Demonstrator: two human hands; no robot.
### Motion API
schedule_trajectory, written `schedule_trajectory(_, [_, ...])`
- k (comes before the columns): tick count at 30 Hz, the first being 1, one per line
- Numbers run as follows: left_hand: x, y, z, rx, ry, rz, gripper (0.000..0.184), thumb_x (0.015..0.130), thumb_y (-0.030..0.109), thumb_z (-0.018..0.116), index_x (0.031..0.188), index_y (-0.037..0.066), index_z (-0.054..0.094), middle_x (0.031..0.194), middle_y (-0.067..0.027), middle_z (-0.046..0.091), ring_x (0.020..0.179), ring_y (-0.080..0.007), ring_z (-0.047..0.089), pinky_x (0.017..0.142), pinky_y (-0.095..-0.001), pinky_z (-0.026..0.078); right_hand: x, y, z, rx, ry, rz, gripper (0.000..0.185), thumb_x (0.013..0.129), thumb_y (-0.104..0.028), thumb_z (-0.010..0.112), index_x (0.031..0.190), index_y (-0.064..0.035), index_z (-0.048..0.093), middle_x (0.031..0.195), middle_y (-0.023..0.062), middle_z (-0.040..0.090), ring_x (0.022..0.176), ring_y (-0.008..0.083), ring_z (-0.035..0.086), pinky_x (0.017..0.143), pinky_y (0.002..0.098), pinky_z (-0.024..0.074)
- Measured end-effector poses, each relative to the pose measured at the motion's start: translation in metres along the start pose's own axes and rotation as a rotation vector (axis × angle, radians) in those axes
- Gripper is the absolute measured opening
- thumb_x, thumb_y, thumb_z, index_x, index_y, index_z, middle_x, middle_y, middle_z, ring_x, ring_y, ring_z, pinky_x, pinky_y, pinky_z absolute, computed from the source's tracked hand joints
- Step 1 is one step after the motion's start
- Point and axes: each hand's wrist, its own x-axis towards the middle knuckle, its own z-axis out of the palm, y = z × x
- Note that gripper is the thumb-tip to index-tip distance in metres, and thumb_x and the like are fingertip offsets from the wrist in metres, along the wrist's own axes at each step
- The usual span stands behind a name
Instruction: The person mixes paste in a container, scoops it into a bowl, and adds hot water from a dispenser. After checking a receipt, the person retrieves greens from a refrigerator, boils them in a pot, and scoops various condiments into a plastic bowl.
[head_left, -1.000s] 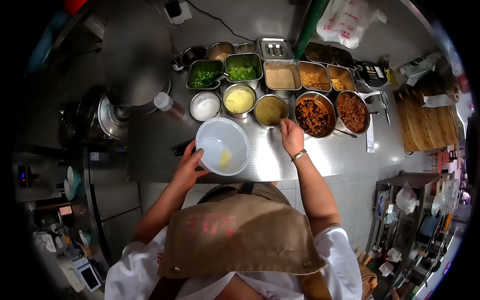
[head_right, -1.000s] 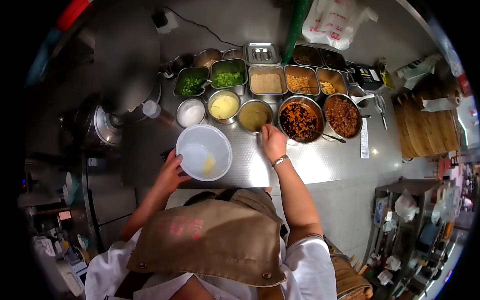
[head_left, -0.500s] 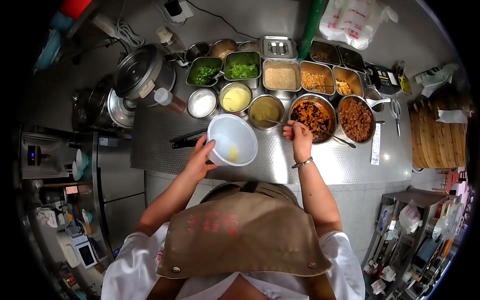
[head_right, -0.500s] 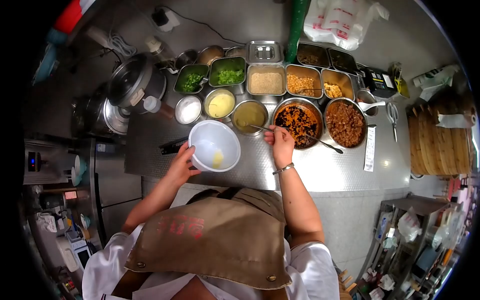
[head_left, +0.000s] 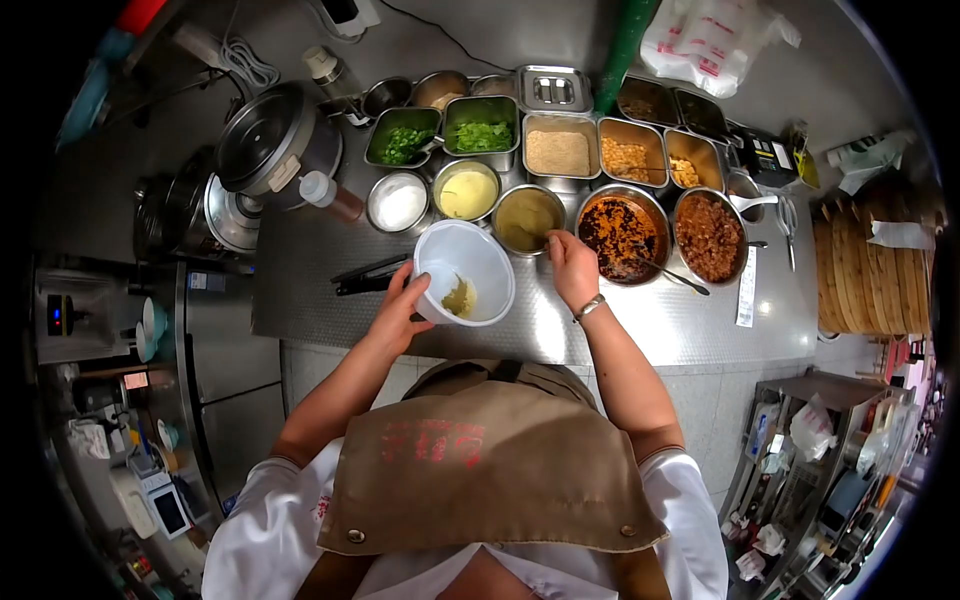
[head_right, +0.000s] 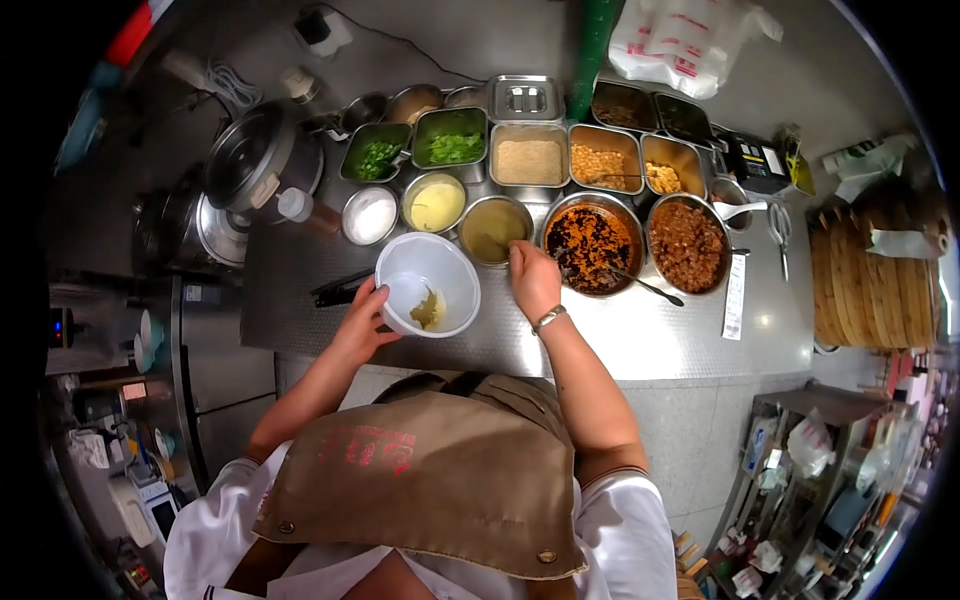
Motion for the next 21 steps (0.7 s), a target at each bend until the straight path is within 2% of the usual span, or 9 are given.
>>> schedule_trajectory(4, [-0.003, 0.003, -0.003, 0.002, 0.005, 0.005, 0.075, 0.078, 0.043, 0.059, 0.136, 0.020, 0.018, 0.130, -0.0100, 0.034, 0.111, -0.0253, 0.039, 0.085, -0.0509, 0.031, -0.004, -0.001, 0.003, 0.187, -0.006, 0.175, 0.021, 0.088, -0.015, 0.049, 0.094, 0.0008, 0.061, 0.068, 0.0093, 0.062, 0.060, 0.0161, 0.060, 0.058, 0.0280, 0.0468])
schedule_trajectory(6, [-0.004, 0.003, -0.005, 0.012, -0.004, 0.000, 0.067, 0.081, 0.041, 0.055, 0.135, 0.022, 0.020, 0.131, -0.0092, 0.032, 0.111, -0.0262, 0.039, 0.083, -0.0479, 0.036, -0.007, -0.009, -0.010, 0.264, -0.031, 0.271, 0.023, 0.089, -0.016, 0.047, 0.094, 0.0023, 0.060, 0.071, 0.0071, 0.063, 0.061, 0.0118, 0.059, 0.057, 0.0254, 0.0468])
schedule_trajectory(7, [-0.004, 0.004, -0.005, 0.018, -0.009, -0.001, 0.064, 0.082, 0.040, 0.054, 0.135, 0.023, 0.022, 0.132, -0.0087, 0.031, 0.111, -0.0266, 0.039, 0.082, -0.0464, 0.038, -0.009, -0.007, -0.011, 0.334, -0.001, 0.286, 0.022, 0.089, -0.015, 0.048, 0.094, 0.0022, 0.060, 0.071, 0.0076, 0.063, 0.061, 0.0125, 0.059, 0.057, 0.0257, 0.0466])
schedule_trajectory(9, [-0.003, 0.003, -0.005, 0.019, -0.012, -0.004, 0.064, 0.082, 0.040, 0.054, 0.135, 0.023, 0.022, 0.132, -0.0082, 0.031, 0.110, -0.0264, 0.039, 0.082, -0.0464, 0.038, -0.013, -0.003, -0.015, 0.472, 0.061, 0.313, 0.021, 0.088, -0.014, 0.048, 0.093, 0.0021, 0.061, 0.070, 0.0087, 0.063, 0.059, 0.0138, 0.059, 0.058, 0.0262, 0.0460])
schedule_trajectory(10, [-0.002, 0.003, -0.006, 0.020, -0.013, -0.005, 0.064, 0.082, 0.040, 0.054, 0.135, 0.023, 0.022, 0.132, -0.0079, 0.031, 0.110, -0.0263, 0.039, 0.081, -0.0464, 0.038, -0.016, -0.001, -0.020, 0.513, 0.055, 0.325, 0.022, 0.089, -0.014, 0.046, 0.095, 0.0024, 0.060, 0.073, 0.0076, 0.064, 0.062, 0.0110, 0.058, 0.059, 0.0243, 0.0458])
schedule_trajectory(14, [0.001, 0.003, -0.005, 0.019, -0.027, 0.002, 0.076, 0.077, 0.045, 0.059, 0.136, 0.020, 0.018, 0.130, -0.0108, 0.034, 0.113, -0.0277, 0.038, 0.086, -0.0502, 0.031, -0.028, -0.029, -0.053, 0.668, -0.014, 0.340, 0.022, 0.091, -0.013, 0.044, 0.099, 0.0029, 0.057, 0.078, 0.0069, 0.063, 0.069, 0.0106, 0.058, 0.065, 0.0226, 0.0459])
schedule_trajectory(17, [0.002, 0.003, -0.004, 0.019, -0.022, 0.005, 0.077, 0.077, 0.045, 0.059, 0.136, 0.020, 0.018, 0.130, -0.0109, 0.034, 0.113, -0.0280, 0.037, 0.086, -0.0501, 0.031, -0.037, -0.053, -0.057, 0.672, -0.074, 0.230, 0.023, 0.092, -0.013, 0.043, 0.099, 0.0027, 0.058, 0.079, 0.0069, 0.063, 0.069, 0.0110, 0.058, 0.064, 0.0235, 0.0456])
schedule_trajectory(18, [0.002, 0.004, -0.003, 0.016, -0.009, 0.006, 0.077, 0.077, 0.045, 0.059, 0.136, 0.020, 0.018, 0.130, -0.0108, 0.034, 0.113, -0.0279, 0.037, 0.086, -0.0501, 0.031, -0.032, -0.050, -0.053, 0.422, -0.016, 0.093, 0.022, 0.091, -0.013, 0.044, 0.098, 0.0025, 0.059, 0.075, 0.0066, 0.063, 0.067, 0.0114, 0.058, 0.062, 0.0237, 0.0461])
schedule_trajectory(21, [0.001, 0.004, -0.002, 0.020, -0.013, 0.009, 0.077, 0.076, 0.045, 0.059, 0.136, 0.021, 0.018, 0.130, -0.0104, 0.034, 0.113, -0.0279, 0.037, 0.086, -0.0502, 0.031, -0.014, -0.028, -0.029, 0.197, 0.008, 0.150, 0.021, 0.089, -0.013, 0.046, 0.096, 0.0023, 0.059, 0.071, 0.0075, 0.062, 0.063, 0.0126, 0.059, 0.059, 0.0242, 0.0466])
